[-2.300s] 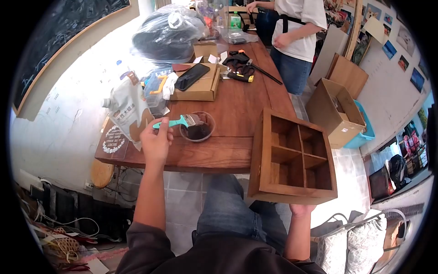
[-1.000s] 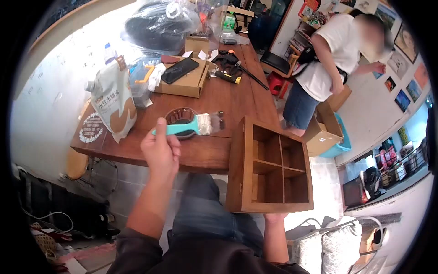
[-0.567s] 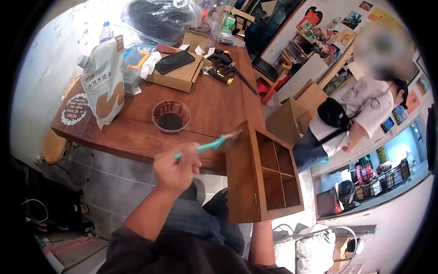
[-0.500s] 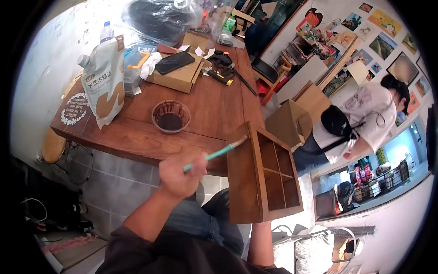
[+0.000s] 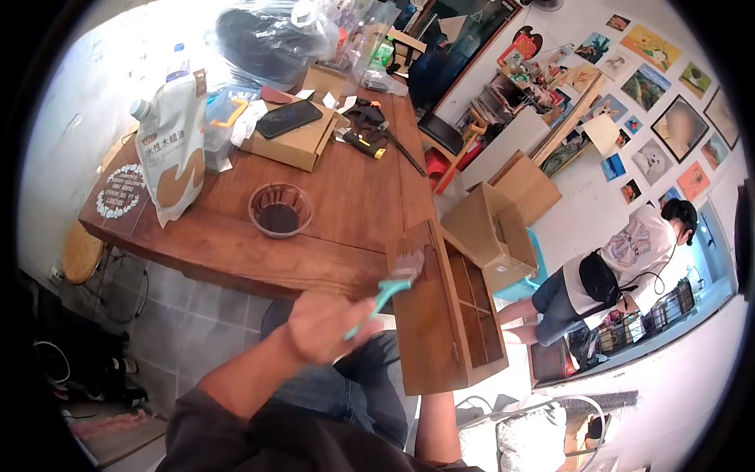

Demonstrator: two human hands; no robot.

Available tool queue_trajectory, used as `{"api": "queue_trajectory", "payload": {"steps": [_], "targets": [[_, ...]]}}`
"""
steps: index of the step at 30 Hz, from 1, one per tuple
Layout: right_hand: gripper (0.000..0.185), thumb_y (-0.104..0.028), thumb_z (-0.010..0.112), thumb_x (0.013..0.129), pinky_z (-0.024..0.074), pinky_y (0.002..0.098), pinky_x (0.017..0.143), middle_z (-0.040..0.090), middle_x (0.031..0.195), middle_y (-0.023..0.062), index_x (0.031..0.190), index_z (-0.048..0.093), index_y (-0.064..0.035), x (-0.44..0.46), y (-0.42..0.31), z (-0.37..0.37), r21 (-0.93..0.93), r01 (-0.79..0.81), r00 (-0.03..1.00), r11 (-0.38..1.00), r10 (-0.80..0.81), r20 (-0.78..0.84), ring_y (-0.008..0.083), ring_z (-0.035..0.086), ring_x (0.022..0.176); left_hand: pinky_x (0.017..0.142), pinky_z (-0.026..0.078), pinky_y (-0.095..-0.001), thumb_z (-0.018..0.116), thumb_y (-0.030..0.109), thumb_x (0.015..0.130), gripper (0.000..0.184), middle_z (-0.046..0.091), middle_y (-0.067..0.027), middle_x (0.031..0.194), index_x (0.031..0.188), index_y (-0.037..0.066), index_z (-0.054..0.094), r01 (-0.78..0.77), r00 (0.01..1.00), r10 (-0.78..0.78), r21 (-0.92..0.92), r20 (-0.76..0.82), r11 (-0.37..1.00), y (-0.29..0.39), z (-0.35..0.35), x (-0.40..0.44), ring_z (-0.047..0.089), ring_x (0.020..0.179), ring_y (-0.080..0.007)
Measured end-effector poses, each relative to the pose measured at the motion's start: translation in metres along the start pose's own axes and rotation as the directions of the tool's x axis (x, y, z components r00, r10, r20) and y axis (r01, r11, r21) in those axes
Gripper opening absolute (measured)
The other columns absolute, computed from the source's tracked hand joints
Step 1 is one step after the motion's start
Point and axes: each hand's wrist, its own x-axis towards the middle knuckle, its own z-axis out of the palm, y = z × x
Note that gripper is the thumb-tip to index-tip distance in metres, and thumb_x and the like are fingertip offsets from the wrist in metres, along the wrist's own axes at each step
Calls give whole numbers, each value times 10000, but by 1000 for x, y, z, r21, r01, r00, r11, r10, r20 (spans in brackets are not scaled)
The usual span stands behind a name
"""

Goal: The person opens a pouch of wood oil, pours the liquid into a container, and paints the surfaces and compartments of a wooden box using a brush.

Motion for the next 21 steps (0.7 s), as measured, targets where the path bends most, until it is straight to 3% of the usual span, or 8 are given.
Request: {"api": "queue_trajectory", "payload": {"steps": [3, 5, 7, 9, 13, 17, 19, 21], "targets": [[627, -526, 414, 994, 359, 528, 1126, 471, 1482, 145, 1452, 450, -99, -4, -1, -1, 5, -1, 1000, 1000, 1, -2, 344, 430, 1369, 443, 442, -304, 835, 100, 762, 324, 615, -81, 635, 1020, -24, 684, -57, 997, 62, -111, 42, 992, 8, -7, 7, 589, 495, -201], [624, -522, 416, 994, 360, 527, 1126, 471, 1482, 145, 1451, 450, -99, -4, -2, -1, 5, -6, 1000, 1000, 6, -4, 344, 431, 1368, 505, 480, -324, 765, 127, 848, 210, 669, -120, 700, 990, -12, 695, 51, 998, -51, 16, -27, 999, 3, -6, 13, 651, 571, -254], [622, -519, 418, 994, 361, 526, 1125, 472, 1482, 145, 1450, 451, -98, -5, -2, -1, -3, -5, 1000, 1000, 5, 1, 343, 431, 1368, 519, 495, -334, 768, 112, 839, 213, 684, -125, 731, 991, -15, 689, 43, 996, -33, 112, -85, 993, -8, 11, 18, 666, 597, -261], [619, -516, 419, 994, 362, 524, 1125, 472, 1481, 145, 1449, 452, -97, -6, -2, -2, -3, -6, 1000, 1000, 6, 2, 343, 431, 1368, 510, 493, -335, 770, 101, 831, 220, 686, -128, 742, 992, -20, 682, 65, 998, -65, 4, -22, 998, -16, 21, 17, 667, 602, -262], [614, -509, 423, 995, 363, 522, 1124, 473, 1480, 145, 1447, 453, -95, -9, -4, -2, 1, -2, 1000, 1000, 2, 1, 342, 432, 1367, 479, 473, -329, 781, 91, 820, 255, 663, -124, 708, 1019, -25, 671, -74, 993, 81, -84, 86, 994, 2, 1, 14, 640, 565, -267], [609, -502, 426, 995, 365, 519, 1123, 473, 1480, 145, 1445, 455, -94, -10, -3, -3, 3, -5, 1000, 1000, 5, -2, 341, 432, 1367, 461, 452, -326, 786, 84, 818, 244, 629, -114, 667, 1006, -29, 679, 4, 994, 4, 74, -105, 997, -12, 16, 24, 613, 531, -249], [606, -499, 428, 995, 366, 518, 1123, 473, 1479, 145, 1444, 456, -93, -10, -3, -3, -4, -14, 1000, 1000, 14, -3, 340, 432, 1367, 469, 461, -328, 792, 92, 812, 250, 634, -119, 673, 998, -33, 680, 30, 997, -26, 65, -68, 997, -14, 17, 25, 620, 537, -250], [603, -496, 430, 995, 367, 517, 1123, 474, 1479, 145, 1443, 456, -92, -10, -4, -2, -1, -14, 1000, 1000, 14, 3, 340, 433, 1367, 478, 471, -335, 795, 97, 810, 260, 647, -121, 690, 1002, -35, 678, -78, 997, 78, -13, 27, 997, -8, 16, 23, 624, 541, -255]]}}
